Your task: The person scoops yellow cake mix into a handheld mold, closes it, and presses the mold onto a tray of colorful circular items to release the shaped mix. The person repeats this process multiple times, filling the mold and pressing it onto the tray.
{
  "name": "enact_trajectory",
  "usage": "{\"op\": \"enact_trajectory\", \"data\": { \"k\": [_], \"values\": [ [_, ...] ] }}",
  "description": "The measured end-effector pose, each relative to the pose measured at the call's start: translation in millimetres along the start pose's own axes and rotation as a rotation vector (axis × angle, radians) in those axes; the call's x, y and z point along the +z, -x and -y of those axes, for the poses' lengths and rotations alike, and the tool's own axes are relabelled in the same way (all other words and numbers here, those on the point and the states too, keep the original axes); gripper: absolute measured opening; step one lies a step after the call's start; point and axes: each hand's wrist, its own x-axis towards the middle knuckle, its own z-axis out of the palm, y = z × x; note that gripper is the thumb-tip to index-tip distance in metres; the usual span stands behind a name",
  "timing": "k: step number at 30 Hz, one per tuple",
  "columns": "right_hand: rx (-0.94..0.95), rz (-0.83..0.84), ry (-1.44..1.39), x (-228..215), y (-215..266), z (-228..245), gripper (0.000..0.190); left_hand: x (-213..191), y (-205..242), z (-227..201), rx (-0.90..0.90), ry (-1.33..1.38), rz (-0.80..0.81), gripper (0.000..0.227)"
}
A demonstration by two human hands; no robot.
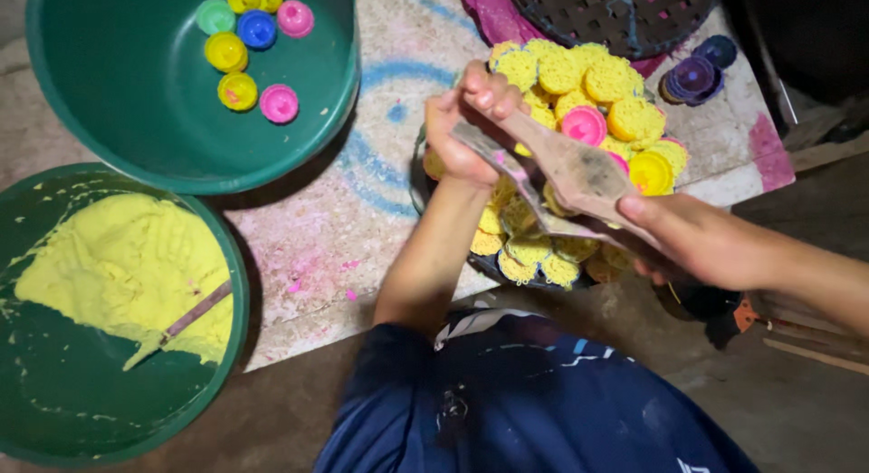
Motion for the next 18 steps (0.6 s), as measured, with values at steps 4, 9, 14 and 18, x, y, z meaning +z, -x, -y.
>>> {"op": "enact_trajectory", "data": {
  "k": [4,9,14,18],
  "values": [
    [-0.103,-0.073,0.088,-4,2,-1,0.076,-5,-11,3,0.018,-0.035,0.009,0.02],
    [-0.1,-0.041,-0.082,0,-4,-12,0.073,1,-13,-4,-0.023,-0.079,0.015,0.02],
    [-0.211,-0.134,0.064,-16,-15,-39,0.067,14,-23,3,-0.02,-0.097,0.038,0.021],
    [-0.347,-0.087,-0.132,-20,-32,-59,0.062,13,-15,-14,-0.144,-0.547,0.015,0.055]
  ]
}}
